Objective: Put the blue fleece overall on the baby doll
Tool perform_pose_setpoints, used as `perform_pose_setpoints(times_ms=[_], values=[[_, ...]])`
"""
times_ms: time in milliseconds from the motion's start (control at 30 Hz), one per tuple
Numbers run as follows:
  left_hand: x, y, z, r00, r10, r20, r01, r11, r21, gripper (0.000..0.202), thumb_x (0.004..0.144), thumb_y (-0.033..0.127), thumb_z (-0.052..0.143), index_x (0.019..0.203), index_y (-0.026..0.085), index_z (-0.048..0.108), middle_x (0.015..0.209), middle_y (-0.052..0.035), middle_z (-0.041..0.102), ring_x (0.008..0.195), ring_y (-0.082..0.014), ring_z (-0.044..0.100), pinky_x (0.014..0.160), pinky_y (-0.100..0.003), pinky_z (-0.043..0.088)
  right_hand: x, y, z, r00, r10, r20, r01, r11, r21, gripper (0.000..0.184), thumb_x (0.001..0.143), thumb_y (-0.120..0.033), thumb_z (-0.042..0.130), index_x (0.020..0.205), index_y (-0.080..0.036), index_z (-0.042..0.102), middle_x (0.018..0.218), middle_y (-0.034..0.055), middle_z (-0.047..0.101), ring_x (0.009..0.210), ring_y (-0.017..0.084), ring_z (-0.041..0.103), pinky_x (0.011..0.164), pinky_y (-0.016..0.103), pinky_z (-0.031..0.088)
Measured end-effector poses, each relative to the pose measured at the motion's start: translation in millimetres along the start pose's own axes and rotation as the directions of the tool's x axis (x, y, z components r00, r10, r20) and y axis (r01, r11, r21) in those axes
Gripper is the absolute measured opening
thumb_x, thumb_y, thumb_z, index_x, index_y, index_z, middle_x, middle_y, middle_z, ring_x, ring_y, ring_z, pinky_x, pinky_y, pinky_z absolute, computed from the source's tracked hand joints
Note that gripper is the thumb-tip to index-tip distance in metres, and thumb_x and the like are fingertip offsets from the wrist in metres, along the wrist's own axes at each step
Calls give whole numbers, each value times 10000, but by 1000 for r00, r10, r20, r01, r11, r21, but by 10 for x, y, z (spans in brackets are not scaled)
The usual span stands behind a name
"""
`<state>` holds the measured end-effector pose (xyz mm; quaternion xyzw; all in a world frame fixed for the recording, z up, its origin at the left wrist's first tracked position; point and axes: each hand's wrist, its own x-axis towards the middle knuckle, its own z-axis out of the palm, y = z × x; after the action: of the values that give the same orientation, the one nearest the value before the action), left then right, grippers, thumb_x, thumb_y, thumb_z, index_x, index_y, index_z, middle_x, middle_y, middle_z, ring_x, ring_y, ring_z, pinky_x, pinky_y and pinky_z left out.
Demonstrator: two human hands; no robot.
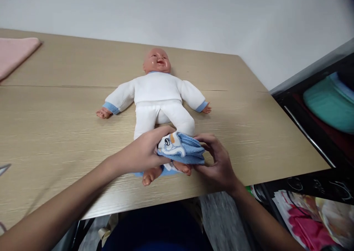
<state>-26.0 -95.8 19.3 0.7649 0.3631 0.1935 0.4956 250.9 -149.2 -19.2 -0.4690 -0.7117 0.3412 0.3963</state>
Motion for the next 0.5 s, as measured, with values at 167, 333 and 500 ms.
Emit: perform_pose_setpoints(times_ms=[167,333,500], values=[[16,8,-65,996,83,30,-85,995,61,95,1007,260,664,1078,214,708,1184,-40,639,1085,-226,693,972,-331,564,170,111,-128,974,164,154,-176,982,72,278,922,-262,863,1176,-296,756,1111,21,802,1064,270,765,961,398,619],[10,13,-82,1000,10,16,-10,1000,16,214,965,178,662,1163,225,727,1218,-26,698,1076,-218,714,937,-311,576,440,203,-234,890,243,385,-352,904,243,294,946,-423,880,1163,-271,753,1183,40,801,1113,271,772,958,394,629],[18,16,-90,993,-119,13,120,987,-107,339,907,380,873,1166,232,711,1070,0,767,963,-243,732,865,-337,587,520,235,-276,825,254,504,-433,858,277,323,951,-479,870,1130,-279,690,1092,33,787,999,268,772,917,434,623]])
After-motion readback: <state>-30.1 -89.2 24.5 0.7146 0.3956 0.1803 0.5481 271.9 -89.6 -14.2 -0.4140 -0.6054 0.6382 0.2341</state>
